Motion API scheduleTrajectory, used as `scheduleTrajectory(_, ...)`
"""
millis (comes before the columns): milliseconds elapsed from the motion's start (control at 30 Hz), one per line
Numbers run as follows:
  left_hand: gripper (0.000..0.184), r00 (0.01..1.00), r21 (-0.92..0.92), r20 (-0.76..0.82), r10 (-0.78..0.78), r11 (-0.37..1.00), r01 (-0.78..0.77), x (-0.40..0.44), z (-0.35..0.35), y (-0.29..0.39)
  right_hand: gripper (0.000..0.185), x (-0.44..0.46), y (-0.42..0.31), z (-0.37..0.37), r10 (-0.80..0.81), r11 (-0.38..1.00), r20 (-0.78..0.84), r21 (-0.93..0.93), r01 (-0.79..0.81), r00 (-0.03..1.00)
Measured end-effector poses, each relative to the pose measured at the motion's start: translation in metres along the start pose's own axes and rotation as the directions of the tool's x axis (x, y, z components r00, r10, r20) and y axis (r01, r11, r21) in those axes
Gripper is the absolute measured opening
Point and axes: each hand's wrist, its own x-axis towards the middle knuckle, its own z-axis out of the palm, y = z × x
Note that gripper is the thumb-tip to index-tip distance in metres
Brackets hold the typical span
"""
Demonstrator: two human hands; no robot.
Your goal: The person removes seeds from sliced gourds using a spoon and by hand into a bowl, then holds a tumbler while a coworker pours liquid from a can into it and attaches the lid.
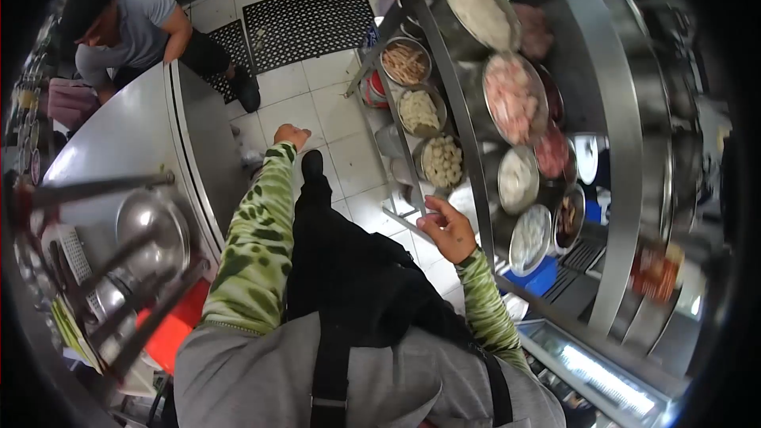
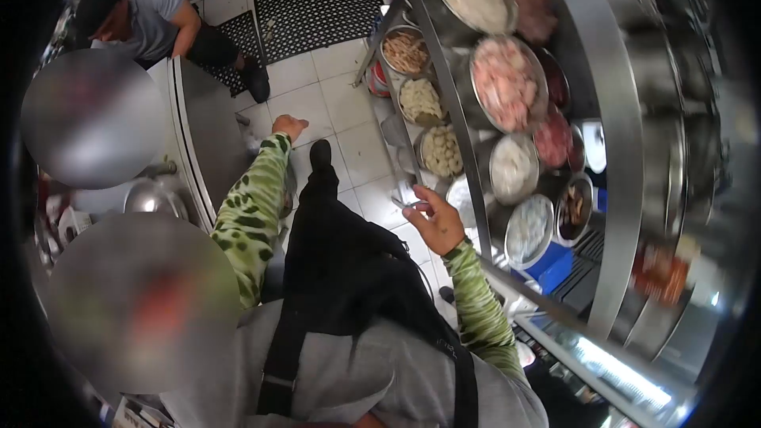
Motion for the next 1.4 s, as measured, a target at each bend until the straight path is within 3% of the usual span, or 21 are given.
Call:
scheduleTrajectory(33,0.047,0.999,-0.024,-0.018,-0.027,0.999,0.027,0.027,-0.012,0.007,0.051,0.023,-0.002,-0.001,0.029,0.998,0.038,0.048,-0.031,0.999)
scheduleTrajectory(67,0.043,0.980,0.196,-0.052,0.193,0.964,-0.180,0.108,0.040,-0.036,0.051,0.044,0.002,0.000,0.038,0.995,0.039,0.094,-0.042,0.999)
scheduleTrajectory(133,0.042,0.998,-0.098,0.001,-0.062,0.993,0.062,0.093,-0.018,0.050,0.055,0.073,0.003,0.002,0.090,0.989,0.034,0.118,-0.094,0.995)
scheduleTrajectory(167,0.051,0.993,-0.172,0.088,-0.080,0.981,0.094,0.112,-0.037,0.076,0.056,0.087,-0.007,0.001,0.097,0.966,0.056,0.233,-0.108,0.994)
scheduleTrajectory(200,0.052,0.998,-0.259,-0.059,-0.015,0.966,-0.001,0.138,-0.041,0.094,0.056,0.104,-0.018,0.001,0.107,0.929,0.081,0.348,-0.129,0.991)
scheduleTrajectory(333,0.057,0.976,-0.356,-0.203,0.076,0.923,-0.147,0.246,-0.105,0.163,0.057,0.181,-0.107,-0.020,0.038,0.955,0.066,0.293,-0.056,0.997)
scheduleTrajectory(433,0.060,0.998,-0.476,-0.062,0.021,0.878,-0.048,0.297,-0.198,0.240,0.057,0.247,-0.152,-0.028,-0.174,0.976,0.019,0.137,0.170,0.985)
scheduleTrajectory(600,0.063,0.916,-0.587,-0.354,0.191,0.716,-0.376,0.518,-0.274,0.282,0.052,0.387,-0.206,-0.021,-0.300,0.946,0.035,0.137,0.293,0.953)
scheduleTrajectory(700,0.097,0.865,-0.394,-0.495,0.080,0.867,-0.306,0.613,-0.350,0.326,0.052,0.501,-0.219,-0.005,-0.142,0.968,-0.052,0.200,0.149,0.989)
scheduleTrajectory(800,0.106,0.726,-0.423,-0.688,0.017,0.803,-0.419,0.735,-0.379,0.349,0.053,0.572,-0.213,0.026,0.183,0.876,-0.143,0.472,-0.095,0.973)
scheduleTrajectory(900,0.098,0.934,-0.780,-0.357,-0.001,0.550,-0.298,0.754,-0.386,0.369,0.054,0.632,-0.226,0.011,0.377,0.862,-0.163,0.421,-0.281,0.912)
scheduleTrajectory(933,0.085,0.974,-0.631,-0.198,-0.111,0.775,-0.040,0.745,-0.387,0.381,0.054,0.658,-0.225,0.013,0.374,0.858,-0.198,0.445,-0.257,0.906)
scheduleTrajectory(967,0.079,0.992,-0.697,-0.102,-0.073,0.717,-0.019,0.753,-0.373,0.365,0.053,0.690,-0.233,0.008,0.332,0.891,-0.230,0.394,-0.224,0.915)
scheduleTrajectory(1067,0.068,0.994,-0.799,0.087,-0.066,0.591,0.109,0.734,-0.355,0.341,0.068,0.824,-0.232,0.025,0.283,0.790,-0.291,0.611,-0.050,0.914)
scheduleTrajectory(1133,0.068,0.932,-0.845,0.320,0.172,0.497,0.199,0.690,-0.370,0.353,0.095,0.890,-0.286,-0.028,0.268,0.754,-0.221,0.655,-0.061,0.938)
scheduleTrajectory(1167,0.066,0.866,-0.824,0.461,0.194,0.455,0.337,0.665,-0.385,0.370,0.093,0.933,-0.293,-0.019,0.458,0.770,-0.081,0.534,-0.349,0.885)
scheduleTrajectory(1200,0.054,0.887,-0.854,0.419,0.194,0.416,0.313,0.678,-0.387,0.359,0.080,0.951,-0.291,-0.036,0.389,0.738,0.142,0.544,-0.400,0.910)
scheduleTrajectory(1233,0.049,0.841,-0.848,0.453,0.296,0.434,0.304,0.670,-0.397,0.370,0.072,0.980,-0.264,-0.015,0.422,0.780,-0.016,0.517,-0.354,0.906)
scheduleTrajectory(1267,0.044,0.794,-0.844,0.498,0.349,0.406,0.351,0.684,-0.407,0.353,0.064,0.971,-0.255,-0.012,0.444,0.796,-0.218,0.541,-0.271,0.869)
scheduleTrajectory(1333,0.036,0.867,-0.785,0.473,0.157,0.522,0.334,0.732,-0.413,0.295,0.050,0.910,-0.218,-0.027,0.425,0.881,-0.779,0.473,-0.013,0.461)
scheduleTrajectory(1400,0.022,0.830,-0.547,0.536,-0.156,0.685,0.481,0.714,-0.401,0.289,0.055,0.828,-0.157,-0.057,0.413,0.876,-0.908,0.373,-0.306,0.074)
